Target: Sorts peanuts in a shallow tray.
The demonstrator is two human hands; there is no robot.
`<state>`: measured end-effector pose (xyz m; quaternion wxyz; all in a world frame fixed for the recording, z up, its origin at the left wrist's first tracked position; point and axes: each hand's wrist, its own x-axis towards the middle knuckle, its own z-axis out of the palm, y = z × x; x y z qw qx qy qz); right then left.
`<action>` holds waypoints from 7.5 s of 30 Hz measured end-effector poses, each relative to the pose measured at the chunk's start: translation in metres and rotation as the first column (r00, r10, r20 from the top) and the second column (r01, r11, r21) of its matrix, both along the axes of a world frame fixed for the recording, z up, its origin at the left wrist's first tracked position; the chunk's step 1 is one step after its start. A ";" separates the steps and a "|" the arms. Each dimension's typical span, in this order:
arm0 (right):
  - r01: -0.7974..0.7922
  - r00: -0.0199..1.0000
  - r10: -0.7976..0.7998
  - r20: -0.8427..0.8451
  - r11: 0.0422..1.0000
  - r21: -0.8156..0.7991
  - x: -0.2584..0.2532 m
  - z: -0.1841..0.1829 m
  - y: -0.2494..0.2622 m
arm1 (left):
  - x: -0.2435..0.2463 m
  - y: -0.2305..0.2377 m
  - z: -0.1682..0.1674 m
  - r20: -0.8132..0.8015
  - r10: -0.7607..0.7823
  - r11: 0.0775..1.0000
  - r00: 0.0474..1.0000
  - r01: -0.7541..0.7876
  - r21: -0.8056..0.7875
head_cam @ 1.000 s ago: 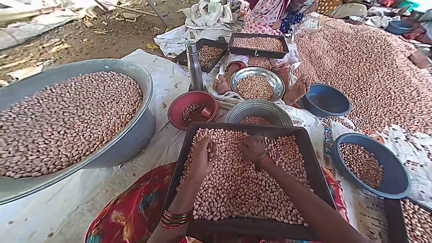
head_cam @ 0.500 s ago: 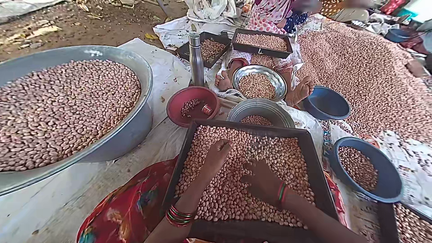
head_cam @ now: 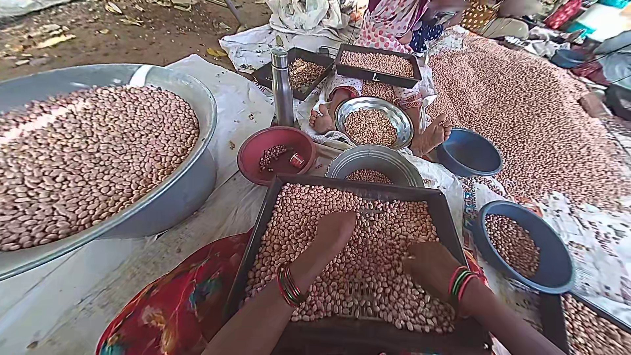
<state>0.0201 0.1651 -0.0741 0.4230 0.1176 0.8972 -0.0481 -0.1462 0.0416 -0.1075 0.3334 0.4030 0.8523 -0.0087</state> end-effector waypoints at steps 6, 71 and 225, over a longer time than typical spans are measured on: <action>0.098 0.894 -0.147 -0.423 0.986 -0.136 0.001 -0.008 -0.002 | 0.007 0.005 0.003 -0.021 0.047 0.998 0.999 -0.048 -0.035; -0.100 0.543 -0.104 -0.833 0.977 -0.187 -0.047 -0.010 -0.051 | 0.016 -0.047 -0.038 0.980 0.187 0.555 -0.065 -0.816 -0.160; 0.167 0.985 -0.158 0.069 0.974 -0.152 -0.004 -0.013 -0.033 | 0.032 -0.050 -0.014 0.271 -0.262 0.955 0.926 0.290 -0.066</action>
